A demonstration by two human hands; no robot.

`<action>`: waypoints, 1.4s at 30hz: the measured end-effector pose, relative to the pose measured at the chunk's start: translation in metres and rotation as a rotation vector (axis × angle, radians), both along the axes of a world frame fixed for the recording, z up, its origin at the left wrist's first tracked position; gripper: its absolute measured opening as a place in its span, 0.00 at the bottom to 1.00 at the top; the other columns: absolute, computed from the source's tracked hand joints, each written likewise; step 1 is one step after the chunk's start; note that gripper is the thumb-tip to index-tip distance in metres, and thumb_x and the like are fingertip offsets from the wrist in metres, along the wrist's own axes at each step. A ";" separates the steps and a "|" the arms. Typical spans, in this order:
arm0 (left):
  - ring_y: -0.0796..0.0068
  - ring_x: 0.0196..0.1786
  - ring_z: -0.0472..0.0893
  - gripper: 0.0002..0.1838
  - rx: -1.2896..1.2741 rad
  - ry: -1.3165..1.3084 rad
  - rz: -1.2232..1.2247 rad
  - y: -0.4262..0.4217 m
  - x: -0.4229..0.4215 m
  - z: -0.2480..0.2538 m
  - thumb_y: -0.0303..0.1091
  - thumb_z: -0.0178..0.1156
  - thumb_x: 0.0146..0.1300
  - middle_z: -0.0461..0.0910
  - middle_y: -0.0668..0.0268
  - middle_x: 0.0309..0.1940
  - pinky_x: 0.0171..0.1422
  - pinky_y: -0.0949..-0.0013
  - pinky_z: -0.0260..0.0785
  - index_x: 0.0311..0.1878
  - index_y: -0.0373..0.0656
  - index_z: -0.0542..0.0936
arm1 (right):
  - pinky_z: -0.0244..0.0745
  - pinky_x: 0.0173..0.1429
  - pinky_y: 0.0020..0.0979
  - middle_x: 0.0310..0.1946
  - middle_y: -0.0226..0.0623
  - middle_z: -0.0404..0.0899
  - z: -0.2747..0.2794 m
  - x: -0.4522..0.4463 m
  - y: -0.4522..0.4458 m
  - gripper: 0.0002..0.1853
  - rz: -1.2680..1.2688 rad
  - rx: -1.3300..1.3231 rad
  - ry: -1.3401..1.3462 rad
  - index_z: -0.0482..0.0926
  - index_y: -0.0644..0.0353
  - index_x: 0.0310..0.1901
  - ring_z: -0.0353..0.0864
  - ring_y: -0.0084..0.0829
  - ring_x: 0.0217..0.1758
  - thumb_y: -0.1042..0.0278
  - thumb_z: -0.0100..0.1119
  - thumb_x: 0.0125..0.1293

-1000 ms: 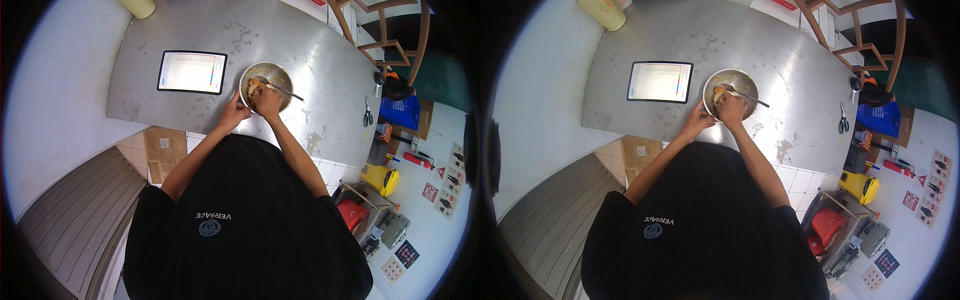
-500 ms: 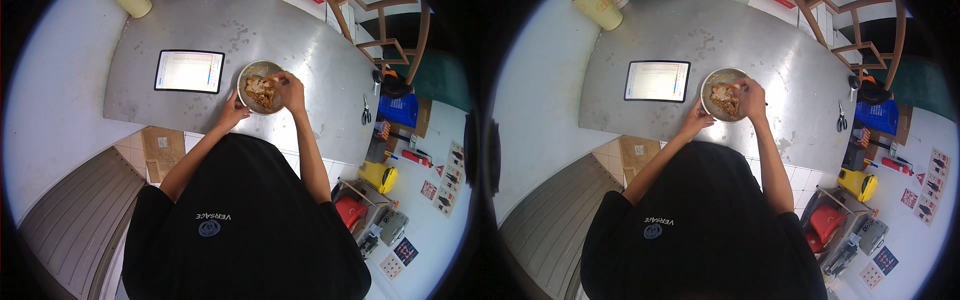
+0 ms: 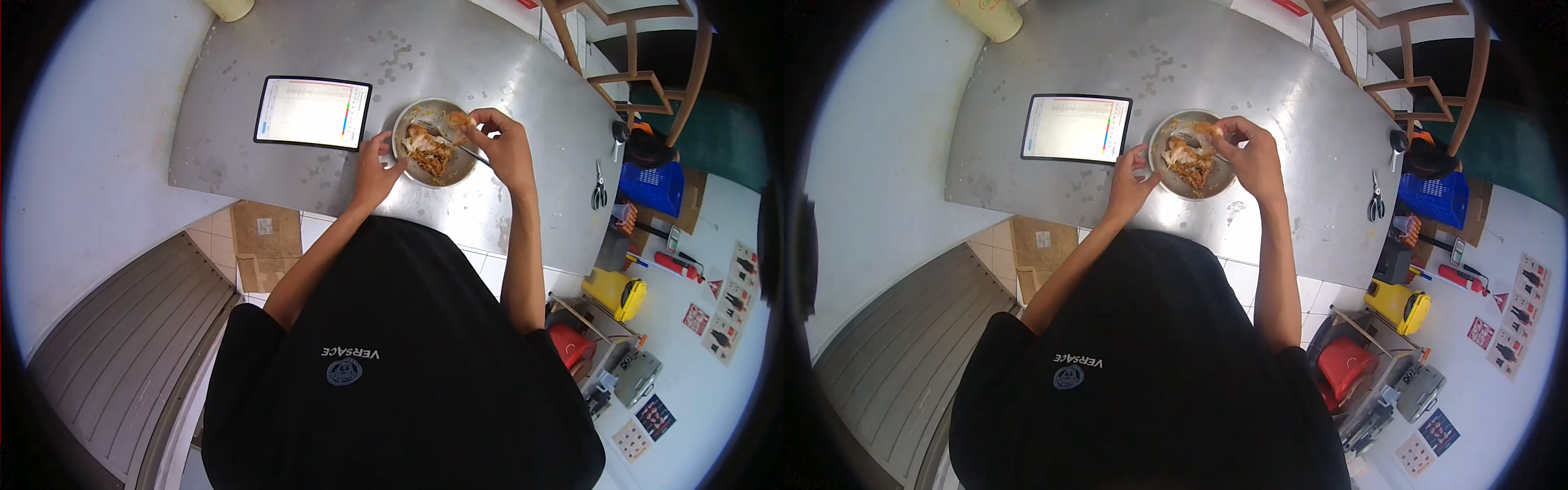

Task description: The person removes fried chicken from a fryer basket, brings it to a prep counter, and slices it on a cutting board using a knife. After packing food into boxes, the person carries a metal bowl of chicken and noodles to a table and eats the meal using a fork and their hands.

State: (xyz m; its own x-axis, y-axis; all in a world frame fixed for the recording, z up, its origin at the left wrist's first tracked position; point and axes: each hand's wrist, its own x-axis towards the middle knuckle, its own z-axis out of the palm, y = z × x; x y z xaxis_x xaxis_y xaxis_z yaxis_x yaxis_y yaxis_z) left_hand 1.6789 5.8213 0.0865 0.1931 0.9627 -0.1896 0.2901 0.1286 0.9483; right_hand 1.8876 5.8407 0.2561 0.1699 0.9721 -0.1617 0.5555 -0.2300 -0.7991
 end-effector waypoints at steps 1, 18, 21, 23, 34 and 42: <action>0.66 0.50 0.78 0.39 0.033 0.003 0.016 0.005 0.000 0.003 0.30 0.71 0.56 0.72 0.58 0.50 0.51 0.65 0.77 0.71 0.43 0.67 | 0.71 0.38 0.26 0.29 0.27 0.80 -0.003 0.001 0.001 0.09 -0.003 0.000 0.003 0.84 0.65 0.41 0.71 0.18 0.29 0.71 0.68 0.62; 0.74 0.37 0.80 0.29 0.046 0.006 -0.011 0.048 0.018 -0.020 0.22 0.59 0.61 0.76 0.60 0.45 0.46 0.71 0.75 0.67 0.48 0.75 | 0.79 0.50 0.41 0.37 0.48 0.86 -0.152 0.004 0.035 0.15 -0.184 -0.122 -0.308 0.84 0.62 0.44 0.86 0.48 0.43 0.64 0.64 0.58; 0.76 0.35 0.79 0.29 0.026 -0.024 -0.003 0.042 0.015 -0.022 0.21 0.60 0.60 0.74 0.63 0.44 0.43 0.72 0.75 0.66 0.49 0.76 | 0.79 0.48 0.41 0.37 0.47 0.86 -0.147 0.004 0.032 0.14 -0.195 -0.140 -0.252 0.84 0.61 0.44 0.86 0.47 0.42 0.63 0.64 0.58; 0.78 0.34 0.79 0.29 -0.006 -0.048 0.001 0.038 0.014 -0.020 0.20 0.60 0.59 0.74 0.64 0.44 0.43 0.72 0.75 0.65 0.49 0.77 | 0.79 0.47 0.41 0.37 0.46 0.86 -0.143 0.006 0.030 0.14 -0.168 -0.134 -0.254 0.85 0.60 0.44 0.86 0.46 0.41 0.62 0.64 0.59; 0.75 0.33 0.78 0.26 -0.051 -0.141 0.055 0.034 0.015 -0.015 0.22 0.61 0.57 0.75 0.62 0.42 0.40 0.70 0.73 0.62 0.45 0.79 | 0.78 0.47 0.46 0.35 0.46 0.85 -0.120 -0.005 -0.008 0.12 0.108 -0.176 -0.474 0.88 0.52 0.41 0.85 0.47 0.40 0.58 0.61 0.64; 0.75 0.34 0.78 0.27 -0.047 -0.165 0.056 0.032 0.015 -0.019 0.22 0.61 0.56 0.75 0.62 0.43 0.41 0.71 0.74 0.62 0.45 0.78 | 0.74 0.48 0.54 0.33 0.42 0.86 -0.126 -0.014 -0.029 0.10 0.353 -0.202 -0.794 0.88 0.44 0.44 0.85 0.47 0.41 0.61 0.61 0.63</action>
State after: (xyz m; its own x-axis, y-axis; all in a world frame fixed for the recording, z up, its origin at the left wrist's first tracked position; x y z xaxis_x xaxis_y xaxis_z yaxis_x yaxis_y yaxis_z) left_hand 1.6936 5.8534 0.0674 0.1717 0.9635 -0.2052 0.1223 0.1858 0.9749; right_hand 1.8732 5.8115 0.1302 0.0006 0.9547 -0.2977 0.9931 -0.0353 -0.1114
